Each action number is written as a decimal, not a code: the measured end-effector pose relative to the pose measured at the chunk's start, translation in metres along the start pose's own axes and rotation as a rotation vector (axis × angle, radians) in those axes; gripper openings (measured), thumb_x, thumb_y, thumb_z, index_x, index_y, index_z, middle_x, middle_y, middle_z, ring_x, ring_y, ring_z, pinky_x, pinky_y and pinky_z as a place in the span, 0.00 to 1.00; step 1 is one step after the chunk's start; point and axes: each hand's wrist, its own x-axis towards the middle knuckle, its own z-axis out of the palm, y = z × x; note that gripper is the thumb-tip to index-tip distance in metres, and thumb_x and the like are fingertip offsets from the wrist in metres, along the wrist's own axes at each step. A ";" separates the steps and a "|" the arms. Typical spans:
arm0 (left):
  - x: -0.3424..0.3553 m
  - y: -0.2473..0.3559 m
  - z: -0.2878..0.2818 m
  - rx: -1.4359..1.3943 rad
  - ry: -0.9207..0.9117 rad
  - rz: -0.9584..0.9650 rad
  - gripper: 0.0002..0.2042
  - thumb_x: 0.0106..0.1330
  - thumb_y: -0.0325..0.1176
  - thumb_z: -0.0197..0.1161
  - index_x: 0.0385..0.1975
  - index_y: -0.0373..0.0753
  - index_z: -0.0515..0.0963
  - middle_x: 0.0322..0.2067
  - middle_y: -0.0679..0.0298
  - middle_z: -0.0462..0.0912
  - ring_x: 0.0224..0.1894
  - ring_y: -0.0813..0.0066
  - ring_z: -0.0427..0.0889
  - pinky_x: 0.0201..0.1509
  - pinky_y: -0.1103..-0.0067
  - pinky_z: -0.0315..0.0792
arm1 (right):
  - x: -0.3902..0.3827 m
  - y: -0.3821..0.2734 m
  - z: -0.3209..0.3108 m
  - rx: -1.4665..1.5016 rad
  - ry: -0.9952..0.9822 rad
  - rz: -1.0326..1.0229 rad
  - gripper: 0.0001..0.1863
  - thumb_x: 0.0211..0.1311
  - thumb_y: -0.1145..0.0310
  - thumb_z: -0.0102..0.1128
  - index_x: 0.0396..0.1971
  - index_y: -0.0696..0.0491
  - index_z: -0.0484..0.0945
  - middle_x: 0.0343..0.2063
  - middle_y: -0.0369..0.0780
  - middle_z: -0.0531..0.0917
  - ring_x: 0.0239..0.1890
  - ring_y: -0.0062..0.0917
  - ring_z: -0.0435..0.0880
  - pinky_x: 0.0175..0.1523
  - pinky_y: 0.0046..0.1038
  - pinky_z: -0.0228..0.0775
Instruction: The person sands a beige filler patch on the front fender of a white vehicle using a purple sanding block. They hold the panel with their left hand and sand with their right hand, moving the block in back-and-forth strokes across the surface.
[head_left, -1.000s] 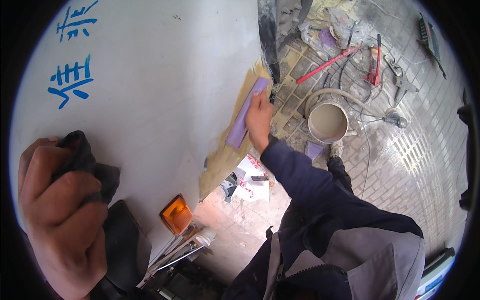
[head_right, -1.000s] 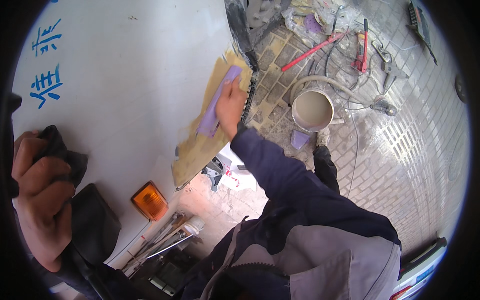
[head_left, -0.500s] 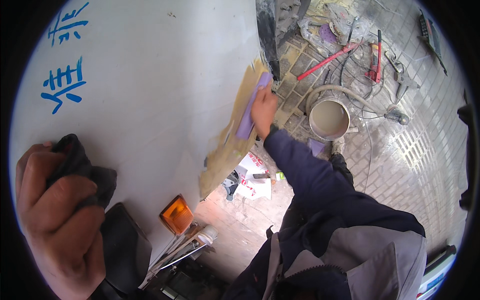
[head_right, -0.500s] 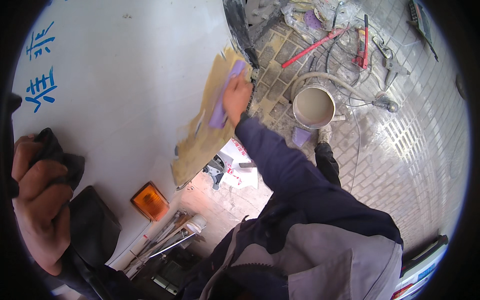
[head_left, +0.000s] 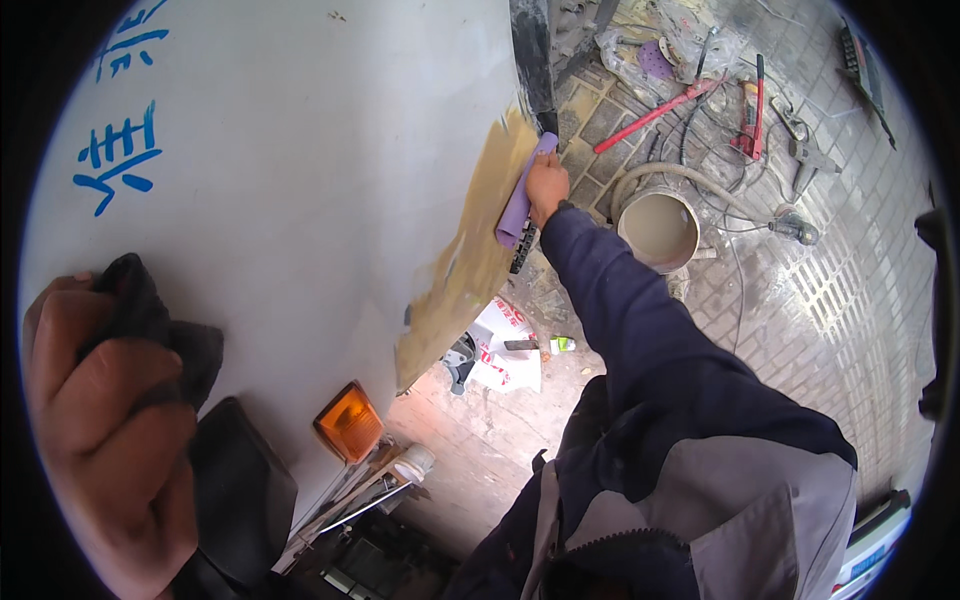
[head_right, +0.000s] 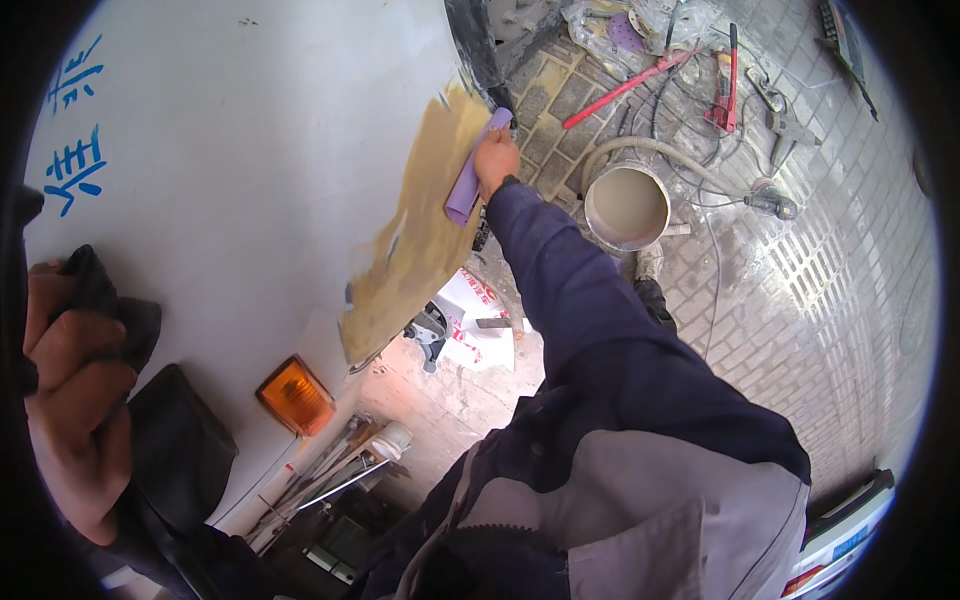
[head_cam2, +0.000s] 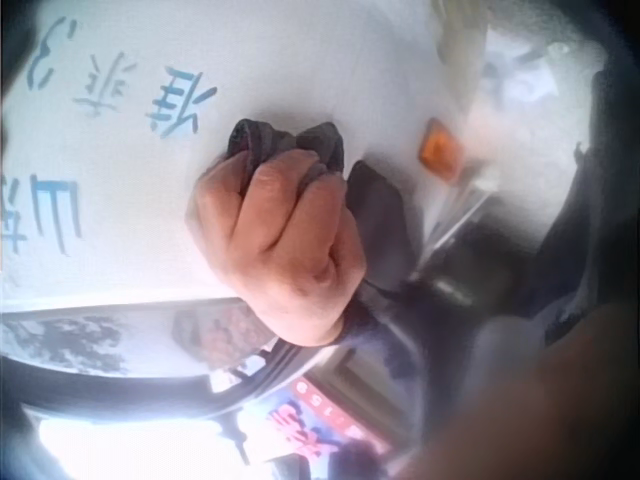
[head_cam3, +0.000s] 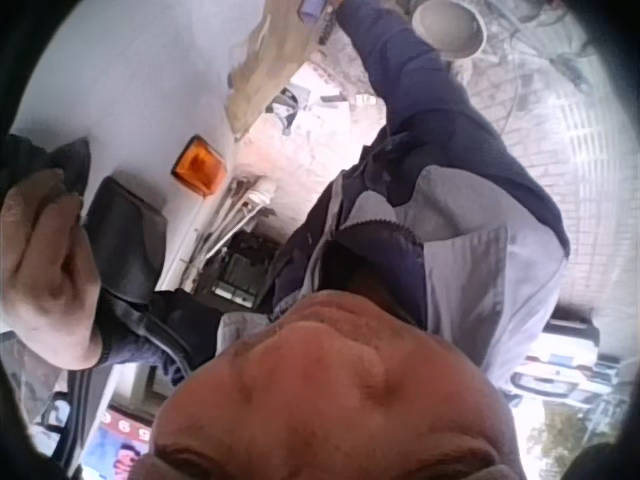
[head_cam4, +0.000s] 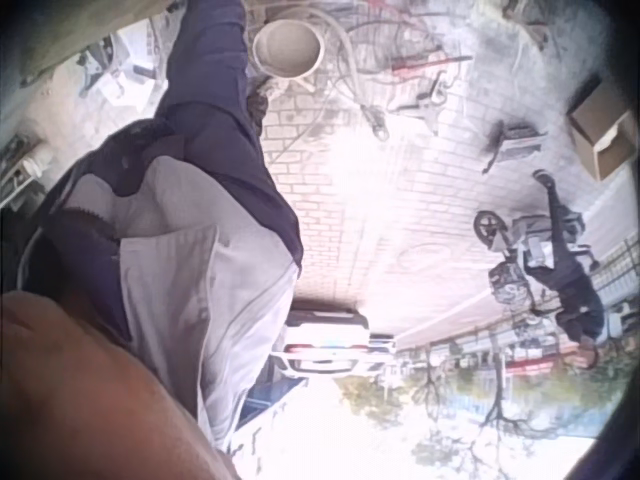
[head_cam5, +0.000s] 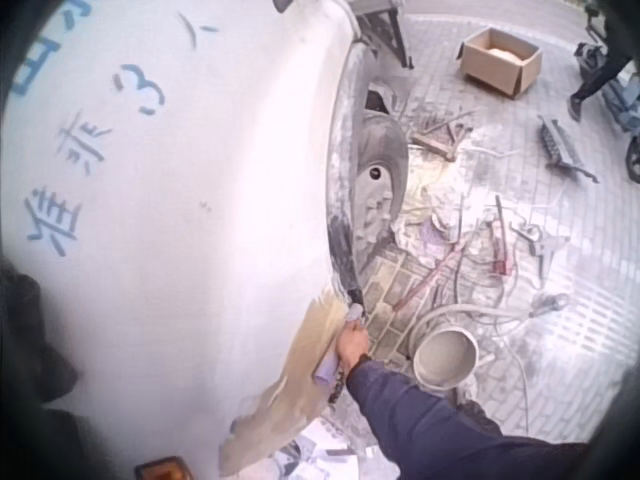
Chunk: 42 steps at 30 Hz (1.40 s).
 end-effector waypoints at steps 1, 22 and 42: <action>0.000 -0.001 0.000 0.000 -0.005 0.001 0.10 0.38 0.19 0.63 0.23 0.38 0.82 0.41 0.53 0.83 0.67 0.39 0.76 0.82 0.49 0.60 | -0.005 0.001 0.001 -0.030 0.024 -0.040 0.26 0.86 0.59 0.49 0.69 0.64 0.77 0.42 0.64 0.87 0.47 0.61 0.86 0.54 0.54 0.78; 0.002 -0.005 -0.006 0.068 -0.075 0.031 0.10 0.38 0.19 0.65 0.24 0.39 0.82 0.43 0.53 0.84 0.70 0.41 0.75 0.81 0.49 0.60 | -0.069 -0.002 -0.008 -0.076 -0.084 -0.110 0.27 0.86 0.64 0.50 0.74 0.66 0.71 0.55 0.65 0.85 0.57 0.58 0.87 0.61 0.48 0.78; 0.002 -0.006 -0.013 0.060 -0.103 0.047 0.10 0.41 0.22 0.69 0.25 0.41 0.84 0.44 0.54 0.85 0.67 0.45 0.77 0.77 0.51 0.65 | -0.099 -0.002 -0.006 -0.048 -0.073 -0.146 0.28 0.88 0.62 0.48 0.78 0.62 0.67 0.59 0.59 0.85 0.60 0.54 0.85 0.64 0.46 0.77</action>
